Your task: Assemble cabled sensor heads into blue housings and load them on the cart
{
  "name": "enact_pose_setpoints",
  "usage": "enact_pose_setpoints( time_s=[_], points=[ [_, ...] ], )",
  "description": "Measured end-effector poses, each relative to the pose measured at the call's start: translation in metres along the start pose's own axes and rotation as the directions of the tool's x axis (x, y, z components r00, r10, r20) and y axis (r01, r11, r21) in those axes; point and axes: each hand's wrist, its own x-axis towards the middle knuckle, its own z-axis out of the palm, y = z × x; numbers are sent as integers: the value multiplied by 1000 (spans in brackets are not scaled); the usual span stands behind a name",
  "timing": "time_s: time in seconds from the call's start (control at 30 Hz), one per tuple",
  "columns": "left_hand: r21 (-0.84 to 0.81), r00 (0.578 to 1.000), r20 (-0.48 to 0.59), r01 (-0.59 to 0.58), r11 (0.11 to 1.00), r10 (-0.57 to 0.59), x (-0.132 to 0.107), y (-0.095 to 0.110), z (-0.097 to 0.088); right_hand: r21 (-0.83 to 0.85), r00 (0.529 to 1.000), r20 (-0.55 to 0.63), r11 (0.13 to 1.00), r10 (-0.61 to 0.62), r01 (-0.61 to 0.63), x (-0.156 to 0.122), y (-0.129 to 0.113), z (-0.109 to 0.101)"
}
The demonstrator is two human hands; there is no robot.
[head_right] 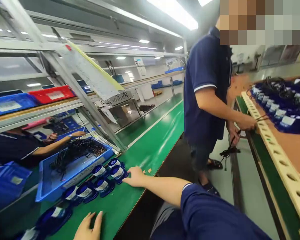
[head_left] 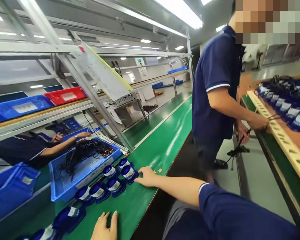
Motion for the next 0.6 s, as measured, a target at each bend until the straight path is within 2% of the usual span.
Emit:
enact_pose_setpoints(
  time_s=[0.1, 0.17, 0.2, 0.27, 0.3, 0.37, 0.4, 0.43, 0.47, 0.5, 0.53, 0.57, 0.6],
  points=[
    [54, 999, -15, -30, 998, 31, -19, 20, -19, 159, 995, -87, 987, 42, -28, -33, 21, -38],
    [51, 998, -30, -54, 997, 56, -26, 35, -25, 229, 968, -231, 973, 96, -42, -49, 44, -76],
    [39, 998, -31, -62, 997, 63, -26, 39, -25, 253, 937, -324, 966, 127, -43, -52, 57, -99],
    [28, 996, -29, -80, 996, 81, -26, 40, -23, 273, 834, -529, 962, 155, -6, -55, 79, -152],
    [33, 996, -30, -84, 996, 85, -27, 37, -22, 241, 740, -665, 967, 101, 85, -58, 85, -180],
    [58, 996, -34, -81, 995, 83, -28, 25, -18, 53, 484, -871, 961, -89, 271, -69, 81, -233],
    [73, 996, -40, -71, 995, 74, -26, 17, -16, -70, 352, -918, 949, -182, 309, -76, 72, -254],
    [87, 997, -41, -58, 995, 62, -22, 10, -12, -177, 250, -934, 937, -257, 302, -80, 62, -269],
    [96, 998, -36, -46, 994, 50, -17, 5, -8, -252, 187, -934, 933, -303, 256, -80, 51, -278],
    [103, 999, -27, -37, 994, 40, -12, 2, -5, -300, 150, -932, 933, -331, 199, -77, 44, -280],
    [106, 999, -18, -37, 994, 39, -9, 2, -4, -327, 139, -927, 933, -347, 150, -71, 40, -276],
    [102, 999, -13, -48, 994, 49, -9, 3, -4, -337, 164, -921, 934, -352, 116, -62, 40, -266],
    [93, 998, -14, -67, 993, 69, -11, 5, -5, -337, 235, -907, 937, -351, 96, -51, 45, -251]
  ],
)
